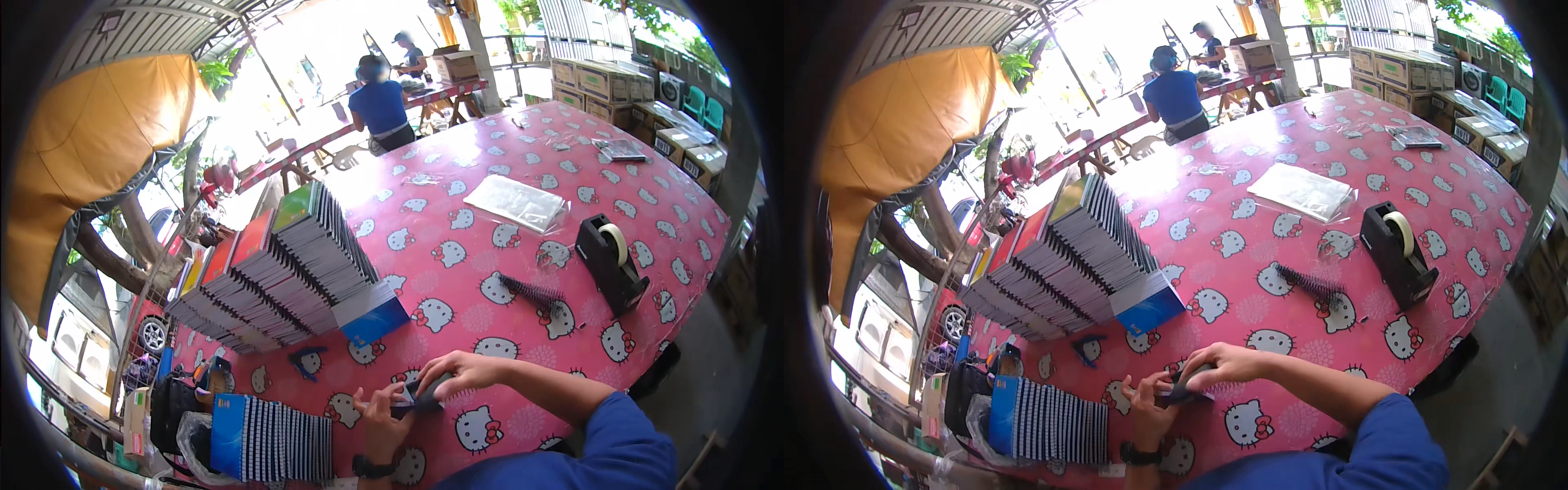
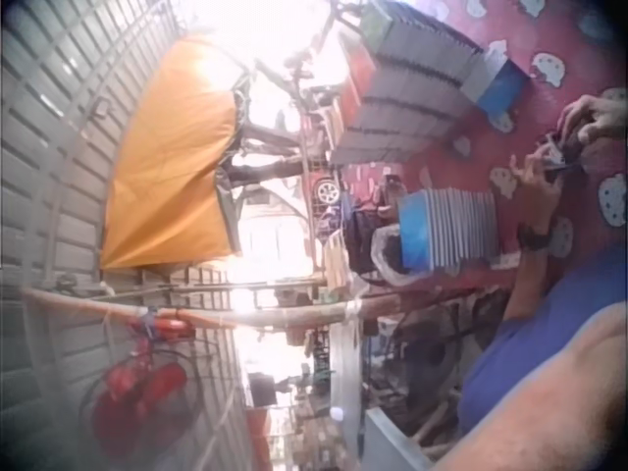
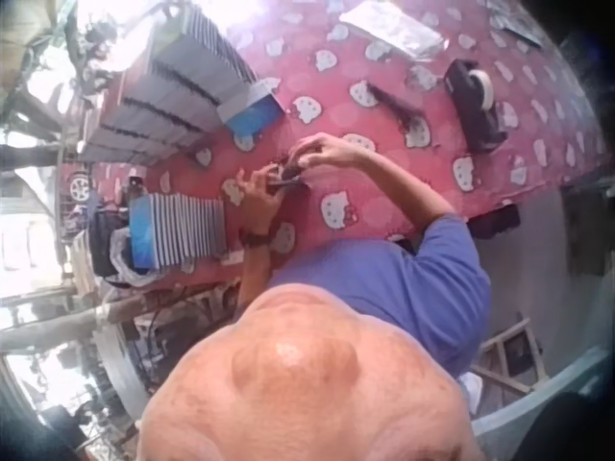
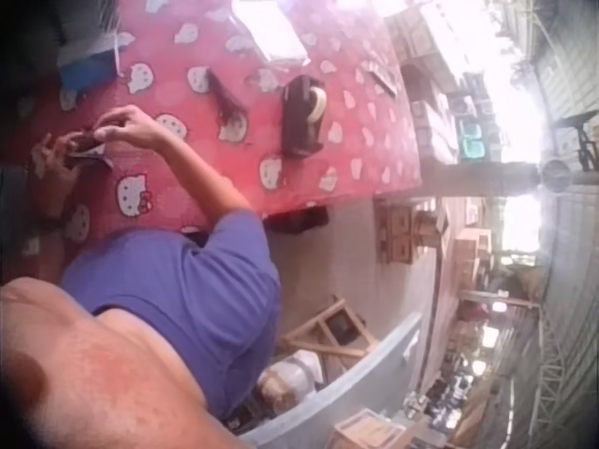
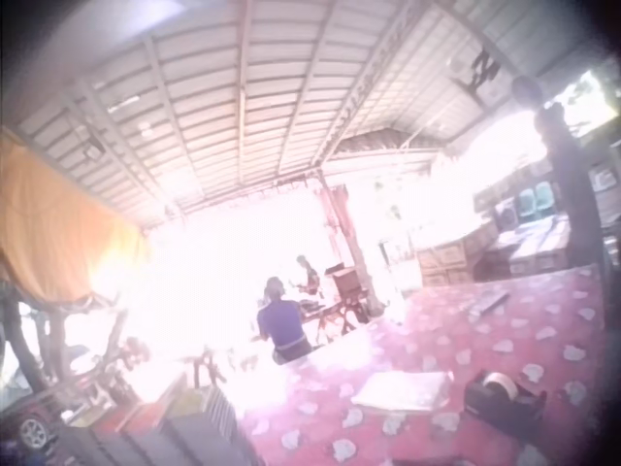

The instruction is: The person assembles small booklets by folding pages and fitting them into covers by hand at a table.

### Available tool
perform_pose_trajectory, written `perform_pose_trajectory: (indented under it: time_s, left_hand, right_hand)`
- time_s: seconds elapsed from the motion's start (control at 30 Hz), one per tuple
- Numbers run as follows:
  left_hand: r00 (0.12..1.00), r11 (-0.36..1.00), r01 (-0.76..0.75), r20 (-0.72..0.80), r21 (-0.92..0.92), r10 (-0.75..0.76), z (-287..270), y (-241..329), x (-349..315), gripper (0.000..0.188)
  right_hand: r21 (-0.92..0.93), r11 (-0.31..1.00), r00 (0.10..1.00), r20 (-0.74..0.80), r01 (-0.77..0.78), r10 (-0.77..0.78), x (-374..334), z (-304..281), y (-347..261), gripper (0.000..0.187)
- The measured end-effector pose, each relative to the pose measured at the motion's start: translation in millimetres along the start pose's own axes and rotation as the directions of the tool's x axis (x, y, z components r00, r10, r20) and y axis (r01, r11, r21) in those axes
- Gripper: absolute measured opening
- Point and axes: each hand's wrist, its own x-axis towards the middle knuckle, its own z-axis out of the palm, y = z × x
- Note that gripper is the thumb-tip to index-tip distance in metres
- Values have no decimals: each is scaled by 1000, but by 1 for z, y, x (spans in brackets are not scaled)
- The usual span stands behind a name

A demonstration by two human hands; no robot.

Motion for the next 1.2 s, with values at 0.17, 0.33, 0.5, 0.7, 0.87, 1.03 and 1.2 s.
perform_pose_trajectory:
  time_s: [0.17, 0.33, 0.5, 0.7, 0.87, 1.03, 1.2]
  left_hand:
    - [999, 998, -30, 16, 57, 29, 3, -9, -5, 64]
    - [999, 1000, -19, 39, 17, 19, 3, -2, -1, 68]
    - [872, 690, 193, -201, -698, -446, 4, -6, -6, 67]
    - [914, 418, 317, 157, -851, -373, 18, -50, -21, 48]
    - [944, 428, 248, 118, -869, -308, 25, -57, -23, 42]
    - [956, 470, 230, 107, -852, -274, 27, -73, -31, 39]
    - [954, 594, 263, 114, -760, -277, 30, -72, -28, 38]
  right_hand:
    - [-130, 991, 1000, -5, 4, -5, 8, -10, 1, 53]
    - [-341, 908, 959, 57, -244, 278, 17, -3, 5, 49]
    - [117, 992, 996, -76, 46, -37, 9, 12, -2, 46]
    - [65, 997, 997, -62, -44, 48, 13, 8, -1, 51]
    - [-341, 939, 995, -103, -45, 11, 25, 7, 0, 46]
    - [-159, 984, 994, 55, -83, 93, 38, 18, -5, 40]
    - [51, 998, 998, 32, 42, -44, 32, 22, -12, 39]
